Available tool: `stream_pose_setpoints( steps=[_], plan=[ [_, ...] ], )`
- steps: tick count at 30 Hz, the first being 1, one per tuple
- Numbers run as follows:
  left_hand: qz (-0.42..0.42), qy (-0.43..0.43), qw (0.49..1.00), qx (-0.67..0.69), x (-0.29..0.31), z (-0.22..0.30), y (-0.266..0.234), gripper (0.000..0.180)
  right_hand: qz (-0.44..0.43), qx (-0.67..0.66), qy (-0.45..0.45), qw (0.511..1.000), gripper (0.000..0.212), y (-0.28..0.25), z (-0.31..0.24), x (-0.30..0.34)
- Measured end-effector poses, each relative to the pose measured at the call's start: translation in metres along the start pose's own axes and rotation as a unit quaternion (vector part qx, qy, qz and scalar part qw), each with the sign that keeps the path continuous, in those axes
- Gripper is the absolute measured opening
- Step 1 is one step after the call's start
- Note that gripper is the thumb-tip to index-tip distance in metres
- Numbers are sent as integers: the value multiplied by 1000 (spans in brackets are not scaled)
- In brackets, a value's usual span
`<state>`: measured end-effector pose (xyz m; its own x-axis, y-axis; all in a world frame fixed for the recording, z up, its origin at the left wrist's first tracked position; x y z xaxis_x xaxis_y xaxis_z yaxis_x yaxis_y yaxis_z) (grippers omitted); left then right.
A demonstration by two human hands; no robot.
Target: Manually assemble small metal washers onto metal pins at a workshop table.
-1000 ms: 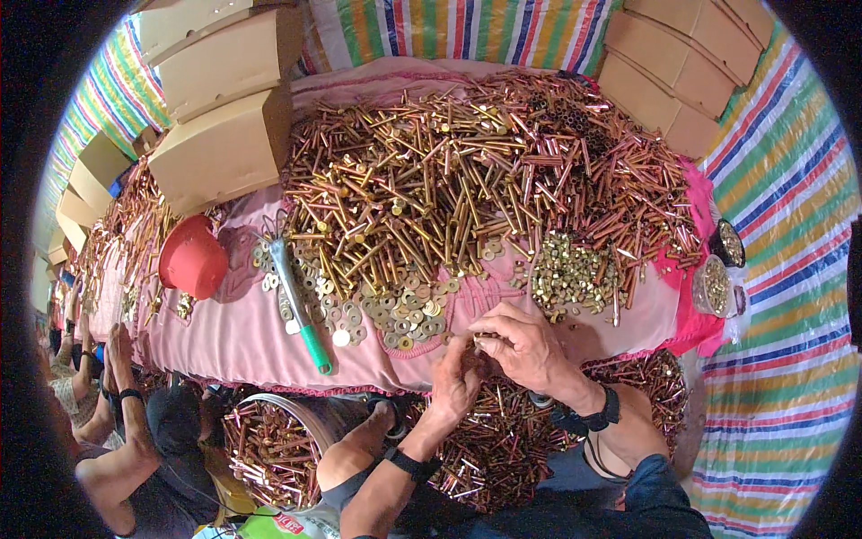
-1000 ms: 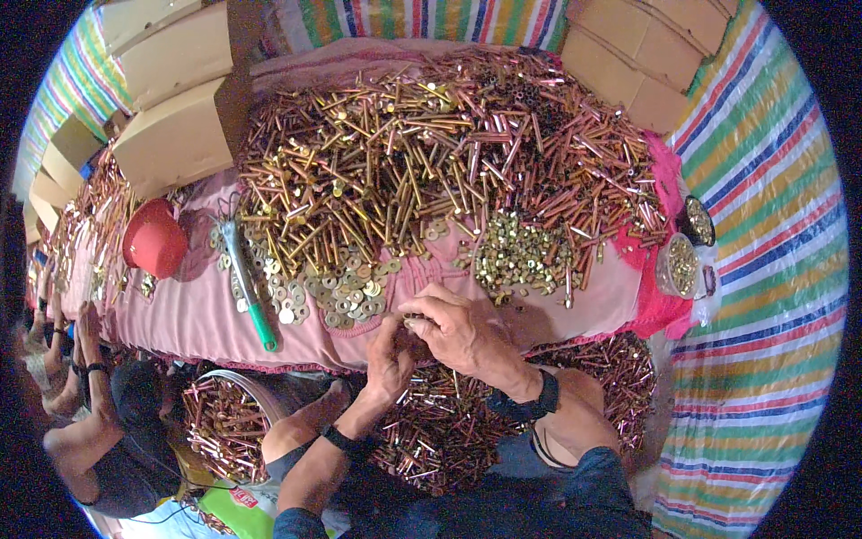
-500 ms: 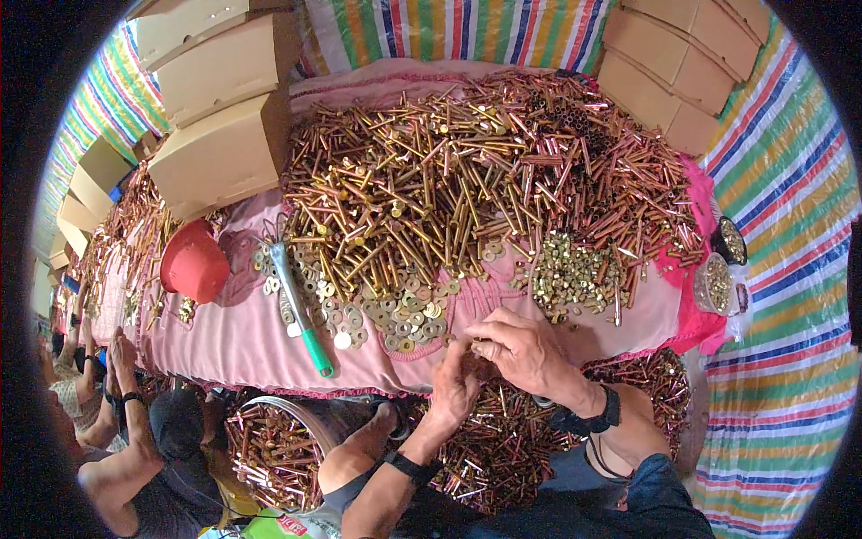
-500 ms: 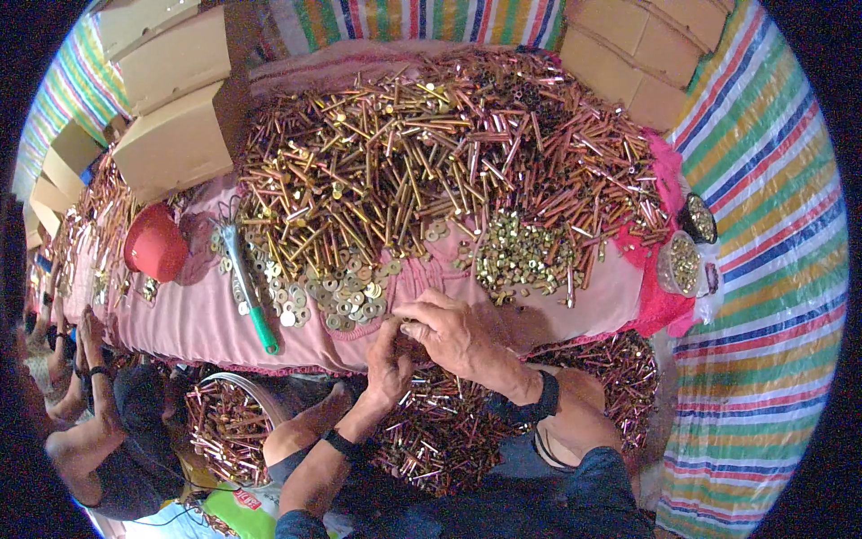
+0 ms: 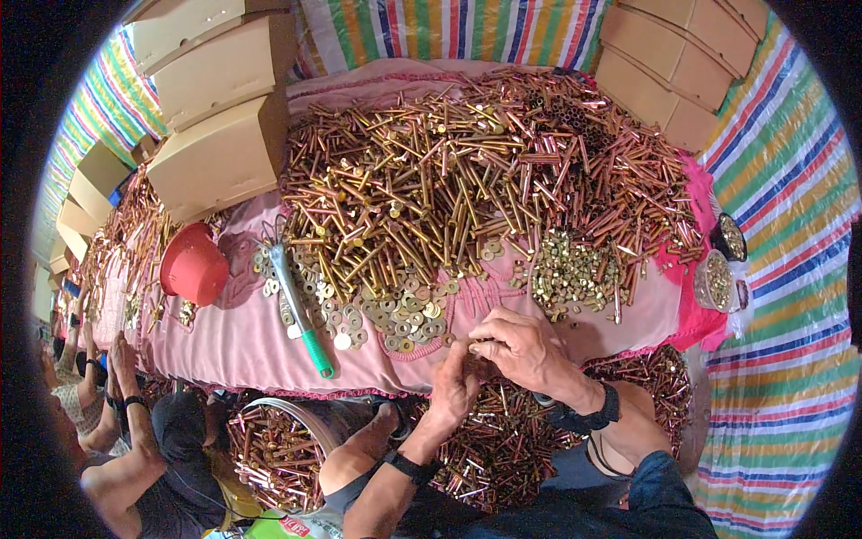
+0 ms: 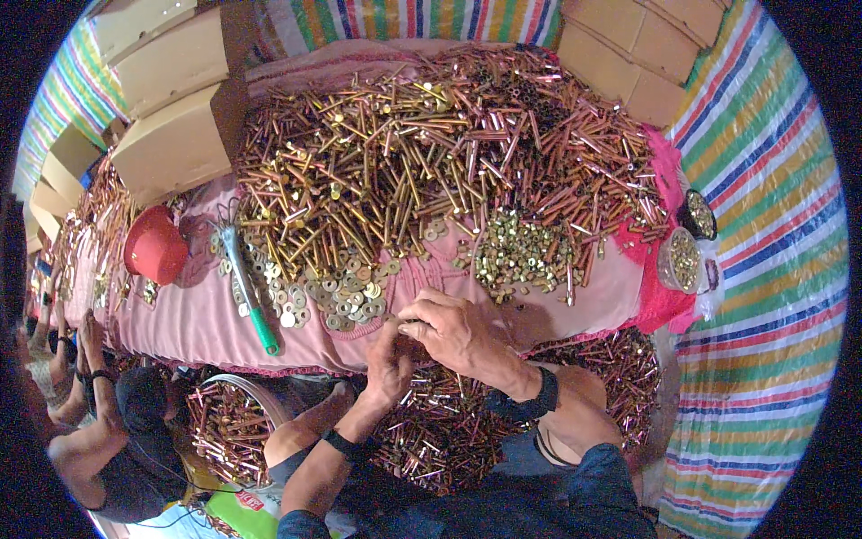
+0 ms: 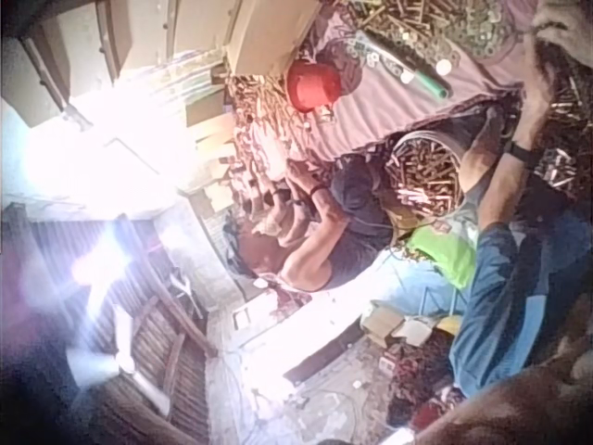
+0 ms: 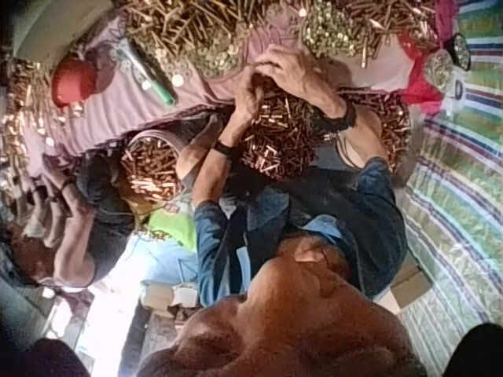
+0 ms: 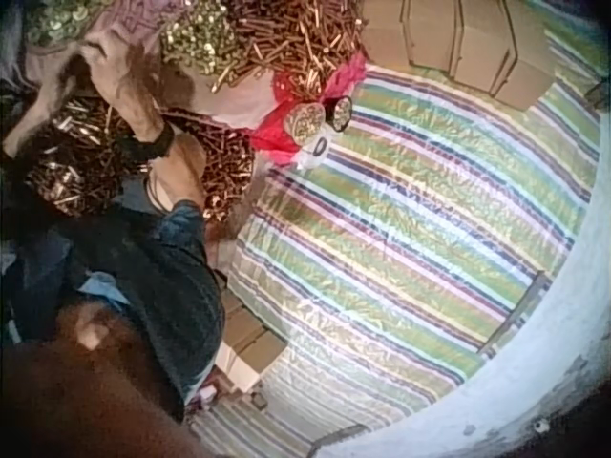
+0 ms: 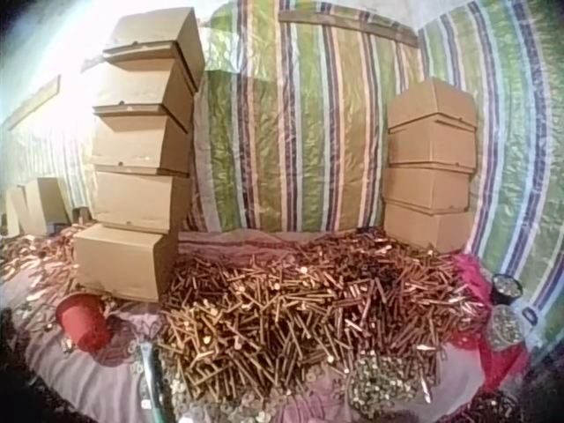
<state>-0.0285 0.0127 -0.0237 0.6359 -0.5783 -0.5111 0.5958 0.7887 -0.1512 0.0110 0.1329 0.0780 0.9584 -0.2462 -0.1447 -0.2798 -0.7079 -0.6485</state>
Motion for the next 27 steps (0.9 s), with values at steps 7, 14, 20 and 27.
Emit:
stream_pose_setpoints(
  steps=[7,14,20,27],
  plan=[
    [-9,-44,998,-37,-1,2,4,47,18,-39,14,999,18,-4,2,2],
    [-63,-50,992,-97,-7,6,9,32,8,-104,178,978,19,-3,19,8],
    [-66,-12,993,-99,-10,5,6,30,39,0,44,998,19,-7,4,6],
    [-63,-22,994,-88,-13,8,6,28,50,9,2,999,18,-13,-11,8]
  ],
)
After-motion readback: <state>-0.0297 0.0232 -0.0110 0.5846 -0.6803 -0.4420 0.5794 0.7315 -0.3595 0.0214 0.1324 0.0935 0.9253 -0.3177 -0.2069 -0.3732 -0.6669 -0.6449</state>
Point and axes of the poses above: each hand's wrist, its own x-axis away from the middle knuckle, its own y-axis out of the palm, z = x × y, the point moved 7 cm from there along -x, towards the middle knuckle, and after that the axes turned 12 degrees about y, right-handed, at the moved point
